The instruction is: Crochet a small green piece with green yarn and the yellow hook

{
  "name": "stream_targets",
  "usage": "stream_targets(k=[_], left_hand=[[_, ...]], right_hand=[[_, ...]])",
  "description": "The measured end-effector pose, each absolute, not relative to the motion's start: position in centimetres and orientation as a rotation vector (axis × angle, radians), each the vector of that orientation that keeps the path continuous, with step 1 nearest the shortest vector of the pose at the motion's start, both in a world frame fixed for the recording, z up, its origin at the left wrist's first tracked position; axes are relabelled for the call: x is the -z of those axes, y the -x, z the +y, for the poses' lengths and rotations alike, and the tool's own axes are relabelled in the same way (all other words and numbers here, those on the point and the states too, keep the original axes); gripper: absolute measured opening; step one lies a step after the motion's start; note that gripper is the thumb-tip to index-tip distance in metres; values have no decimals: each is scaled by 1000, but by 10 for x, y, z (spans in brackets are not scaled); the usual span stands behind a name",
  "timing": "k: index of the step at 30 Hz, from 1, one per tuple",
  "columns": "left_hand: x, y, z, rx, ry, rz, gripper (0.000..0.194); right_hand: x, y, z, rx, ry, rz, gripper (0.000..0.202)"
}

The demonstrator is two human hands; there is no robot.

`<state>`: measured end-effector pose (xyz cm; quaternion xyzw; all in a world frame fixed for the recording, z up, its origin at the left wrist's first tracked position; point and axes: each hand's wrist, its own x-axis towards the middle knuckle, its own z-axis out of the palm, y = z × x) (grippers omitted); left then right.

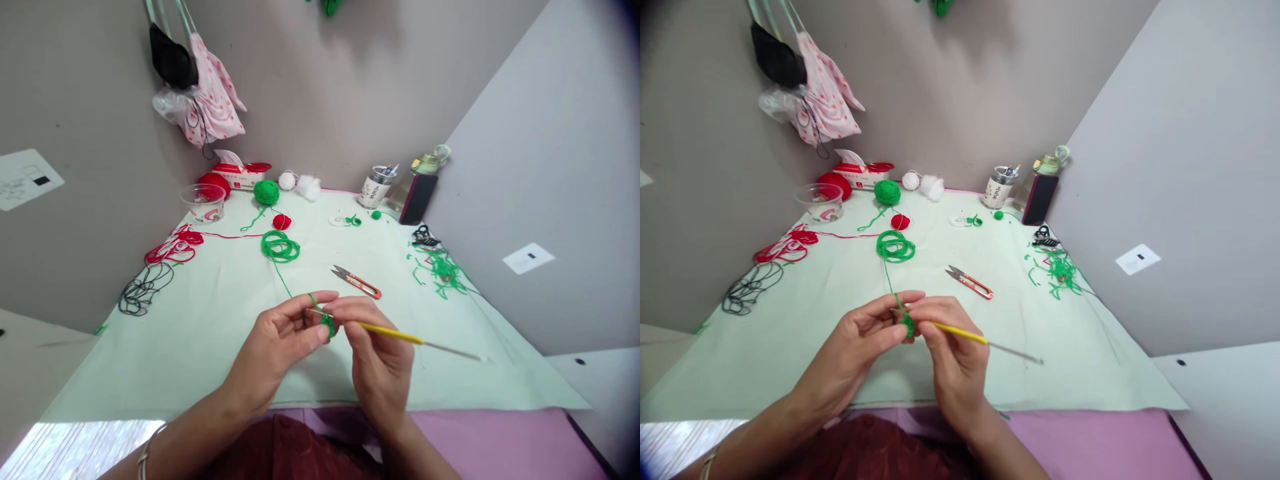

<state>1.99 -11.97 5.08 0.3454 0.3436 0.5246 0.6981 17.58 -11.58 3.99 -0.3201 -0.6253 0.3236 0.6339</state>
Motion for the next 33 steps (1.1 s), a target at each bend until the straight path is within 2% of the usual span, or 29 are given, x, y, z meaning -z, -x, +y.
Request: stream_targets(k=[4,7,8,15,22,33], left_hand=[[-49,-25,-120,-1245,-715,805,40],[-49,-27,-117,-1150,-572,722,45],[-49,-27,-115,-1107,-529,693,44],[-49,-21,-113,-1151,-650,749,30],[-48,-20,-117,-1118,-743,793,39],[-49,-17,-119,-1167,-831,863,27]], right_hand=[[-27,-174,-118,-472,785,-1566,32],[-18,-177,-119,-213,798,-1662,42],[-18,-179,-119,-220,803,-1670,42],[-36,-182,-110,-830,741,-1338,22],[-31,-180,-109,-928,753,-1284,17],[-33,-185,-110,-1009,678,-1281,22]])
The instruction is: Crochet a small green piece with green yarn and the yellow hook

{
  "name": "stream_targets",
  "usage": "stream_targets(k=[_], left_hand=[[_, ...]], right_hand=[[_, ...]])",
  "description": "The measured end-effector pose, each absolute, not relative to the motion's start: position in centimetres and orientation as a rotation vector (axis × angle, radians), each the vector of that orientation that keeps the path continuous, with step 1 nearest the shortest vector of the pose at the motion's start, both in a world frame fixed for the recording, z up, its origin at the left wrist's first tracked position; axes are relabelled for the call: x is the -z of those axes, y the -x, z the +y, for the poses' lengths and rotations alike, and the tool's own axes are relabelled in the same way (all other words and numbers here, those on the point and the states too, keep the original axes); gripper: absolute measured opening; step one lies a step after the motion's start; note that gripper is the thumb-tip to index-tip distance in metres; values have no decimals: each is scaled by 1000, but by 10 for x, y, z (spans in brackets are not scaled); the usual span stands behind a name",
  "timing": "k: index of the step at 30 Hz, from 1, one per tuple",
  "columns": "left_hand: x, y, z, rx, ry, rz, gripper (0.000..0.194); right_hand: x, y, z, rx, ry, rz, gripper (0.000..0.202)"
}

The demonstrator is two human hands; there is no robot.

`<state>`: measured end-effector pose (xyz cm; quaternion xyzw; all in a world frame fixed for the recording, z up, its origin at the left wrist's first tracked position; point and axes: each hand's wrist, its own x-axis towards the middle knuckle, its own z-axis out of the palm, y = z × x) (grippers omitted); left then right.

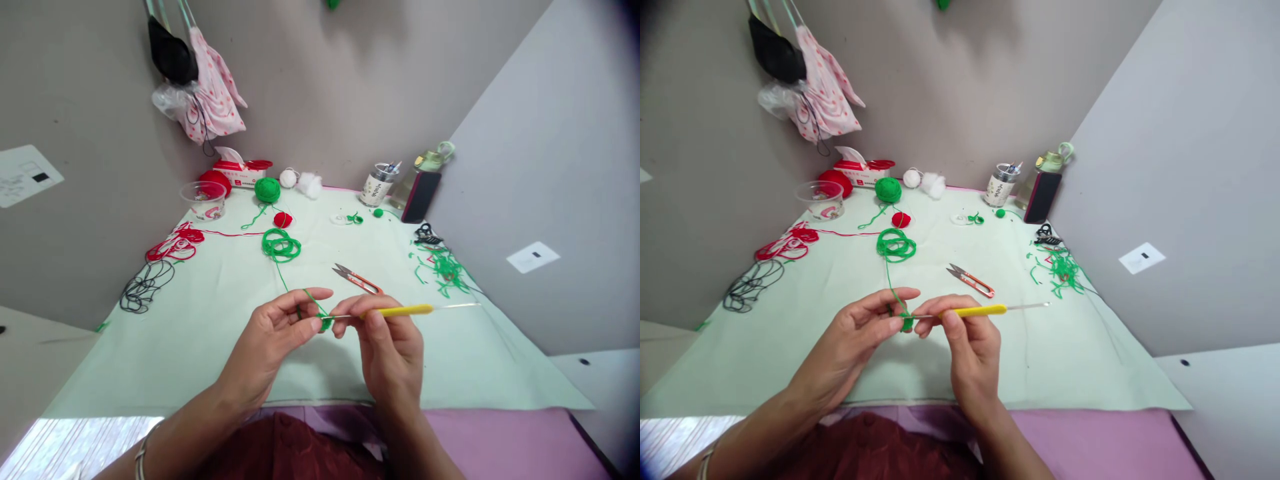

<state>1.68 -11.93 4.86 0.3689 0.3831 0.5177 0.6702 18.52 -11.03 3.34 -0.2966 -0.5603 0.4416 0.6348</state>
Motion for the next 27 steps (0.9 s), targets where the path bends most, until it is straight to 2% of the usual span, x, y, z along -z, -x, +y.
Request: stream_targets(k=[12,15,18,20,24,27], left_hand=[[-50,-21,-123,-1339,-1081,1048,23],[-49,-24,-124,-1329,-934,979,32],[-50,-24,-121,-1169,-620,794,44],[-50,-23,-117,-1098,-516,722,43],[-50,-19,-115,-1160,-623,768,33],[-49,-20,-118,-1182,-758,774,33]], right_hand=[[-32,-194,-120,-408,737,-1776,33],[-24,-191,-119,-132,796,-1858,41],[-18,-187,-118,31,776,-1853,45],[-19,-186,-117,-56,764,-1775,40],[-30,-184,-115,-585,727,-1455,28],[-35,-181,-113,-789,679,-1391,24]])
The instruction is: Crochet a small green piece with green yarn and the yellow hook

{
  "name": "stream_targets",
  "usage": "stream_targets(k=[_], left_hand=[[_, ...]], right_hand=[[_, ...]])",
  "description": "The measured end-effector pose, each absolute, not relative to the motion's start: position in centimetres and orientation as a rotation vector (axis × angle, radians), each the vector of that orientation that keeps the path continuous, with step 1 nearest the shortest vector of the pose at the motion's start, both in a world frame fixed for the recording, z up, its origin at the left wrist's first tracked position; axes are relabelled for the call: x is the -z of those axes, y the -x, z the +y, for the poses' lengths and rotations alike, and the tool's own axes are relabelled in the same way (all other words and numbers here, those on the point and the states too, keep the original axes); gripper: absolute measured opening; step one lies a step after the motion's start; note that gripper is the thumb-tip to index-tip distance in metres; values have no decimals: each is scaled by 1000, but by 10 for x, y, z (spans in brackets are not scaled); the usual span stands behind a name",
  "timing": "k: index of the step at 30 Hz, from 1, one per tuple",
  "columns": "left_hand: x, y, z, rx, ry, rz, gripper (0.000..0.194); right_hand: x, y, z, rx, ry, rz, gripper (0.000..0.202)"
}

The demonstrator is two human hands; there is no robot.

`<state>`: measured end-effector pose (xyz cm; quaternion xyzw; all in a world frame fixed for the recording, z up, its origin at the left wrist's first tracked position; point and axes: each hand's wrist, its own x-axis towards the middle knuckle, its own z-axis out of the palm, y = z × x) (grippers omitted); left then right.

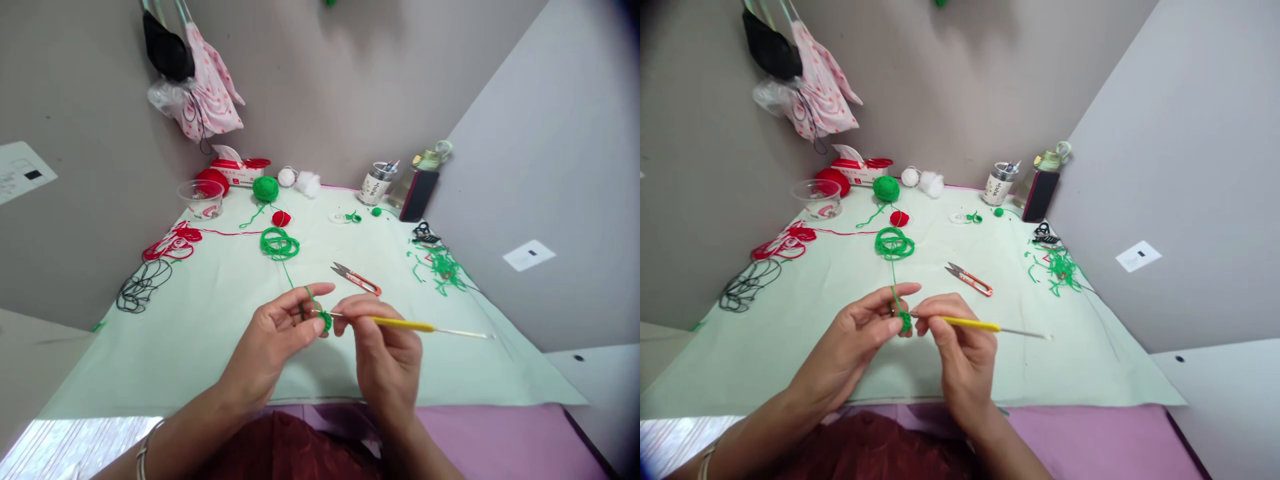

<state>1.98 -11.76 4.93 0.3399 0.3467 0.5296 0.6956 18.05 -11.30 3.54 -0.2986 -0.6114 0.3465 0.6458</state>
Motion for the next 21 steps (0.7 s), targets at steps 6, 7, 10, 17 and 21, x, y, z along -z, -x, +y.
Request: stream_targets(k=[6,7,10,17,21], left_hand=[[-47,-23,-118,-1220,-772,808,36],[-48,-23,-117,-1203,-747,799,40],[-48,-19,-114,-1090,-657,718,49],[-48,-15,-112,-989,-602,613,43],[-46,-21,-114,-1106,-712,722,39]], right_hand=[[-34,-177,-115,-676,700,-1494,27],[-33,-178,-115,-680,697,-1499,26],[-32,-182,-113,-829,672,-1399,21],[-39,-188,-103,-1302,615,-1035,20],[-33,-182,-108,-1099,654,-1198,15]])
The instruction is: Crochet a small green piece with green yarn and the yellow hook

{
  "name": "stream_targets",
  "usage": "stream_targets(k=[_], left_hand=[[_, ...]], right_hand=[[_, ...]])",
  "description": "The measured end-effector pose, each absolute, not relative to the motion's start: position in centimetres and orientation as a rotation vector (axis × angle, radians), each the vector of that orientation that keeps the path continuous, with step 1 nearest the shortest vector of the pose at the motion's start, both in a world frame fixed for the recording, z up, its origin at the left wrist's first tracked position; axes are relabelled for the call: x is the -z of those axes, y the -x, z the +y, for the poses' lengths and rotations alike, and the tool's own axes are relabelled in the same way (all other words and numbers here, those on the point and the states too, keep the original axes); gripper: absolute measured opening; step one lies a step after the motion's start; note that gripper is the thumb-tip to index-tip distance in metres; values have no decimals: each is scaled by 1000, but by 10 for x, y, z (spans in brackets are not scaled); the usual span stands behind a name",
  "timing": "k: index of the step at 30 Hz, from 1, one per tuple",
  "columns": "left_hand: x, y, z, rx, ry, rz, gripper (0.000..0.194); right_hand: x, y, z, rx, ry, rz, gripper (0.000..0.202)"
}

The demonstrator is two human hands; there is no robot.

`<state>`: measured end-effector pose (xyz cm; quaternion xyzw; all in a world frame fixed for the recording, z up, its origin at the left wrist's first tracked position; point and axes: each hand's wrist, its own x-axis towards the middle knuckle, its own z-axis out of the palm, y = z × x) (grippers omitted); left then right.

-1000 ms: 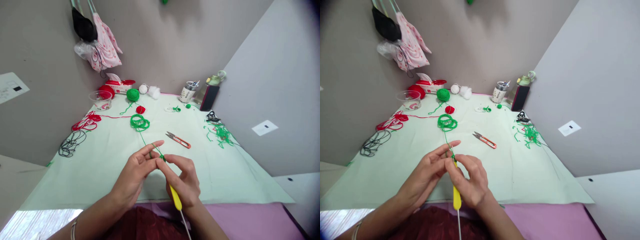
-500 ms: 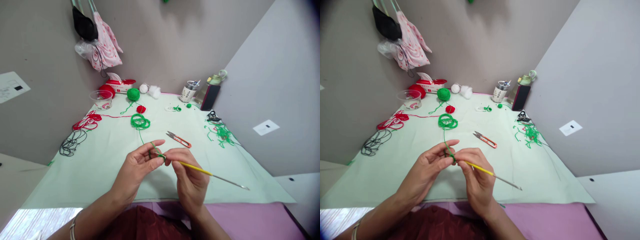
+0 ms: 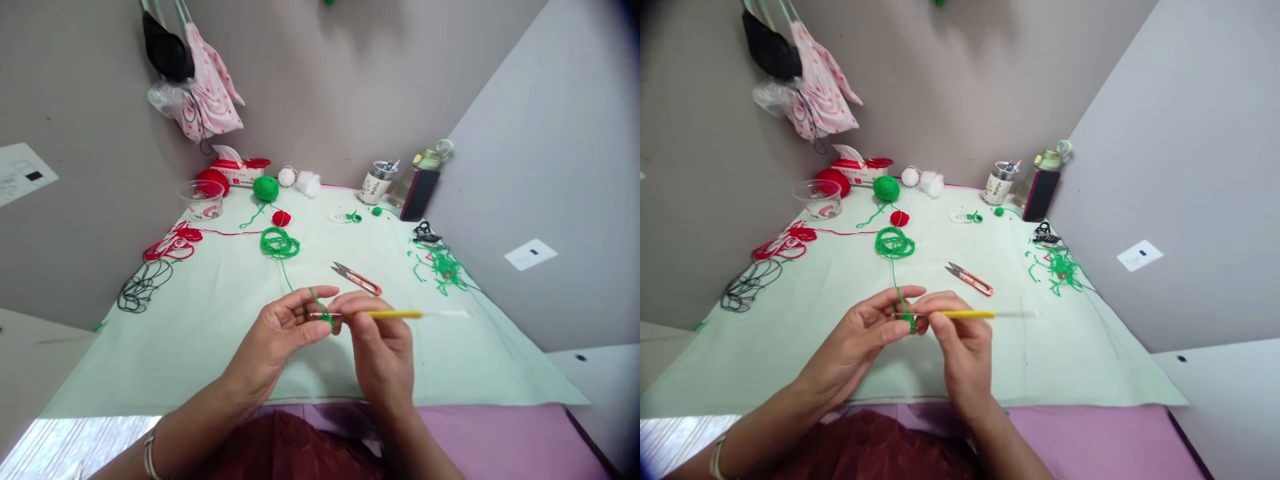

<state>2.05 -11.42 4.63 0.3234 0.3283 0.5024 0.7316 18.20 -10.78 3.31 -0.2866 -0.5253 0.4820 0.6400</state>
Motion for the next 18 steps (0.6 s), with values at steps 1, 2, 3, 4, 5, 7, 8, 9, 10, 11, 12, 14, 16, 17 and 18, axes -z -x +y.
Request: stream_targets(k=[1,2,3,4,5,7,8,9,10,11,12,14,16,17,18], left_hand=[[-46,-21,-115,-1128,-732,742,38],[-46,-21,-115,-1138,-742,748,38],[-47,-21,-115,-1140,-740,747,39],[-47,-21,-115,-1131,-726,740,41],[-48,-20,-115,-1111,-704,722,43],[-48,-19,-113,-1066,-649,676,49],[-48,-18,-113,-1045,-621,653,52],[-48,-17,-112,-1027,-595,629,54],[-48,-17,-111,-1008,-573,603,55],[-47,-16,-111,-993,-554,578,55],[-47,-16,-111,-980,-539,554,53],[-47,-15,-111,-969,-530,514,48],[-47,-16,-112,-985,-541,517,43],[-47,-17,-112,-1008,-561,546,42],[-47,-18,-113,-1037,-596,589,42]], right_hand=[[-31,-181,-110,-1012,673,-1251,15],[-29,-180,-111,-949,687,-1287,16],[-28,-179,-112,-923,692,-1301,17],[-27,-179,-112,-934,688,-1297,18],[-26,-179,-112,-973,678,-1280,18],[-28,-180,-110,-1081,650,-1211,15],[-29,-181,-108,-1133,635,-1167,15],[-31,-181,-106,-1181,622,-1121,15],[-34,-182,-105,-1222,616,-1076,15],[-36,-182,-103,-1261,618,-1033,17],[-38,-183,-102,-1299,629,-995,18],[-40,-184,-100,-1370,665,-932,22],[-39,-185,-99,-1410,676,-901,22],[-38,-185,-100,-1405,668,-912,22],[-36,-184,-100,-1372,658,-945,21]])
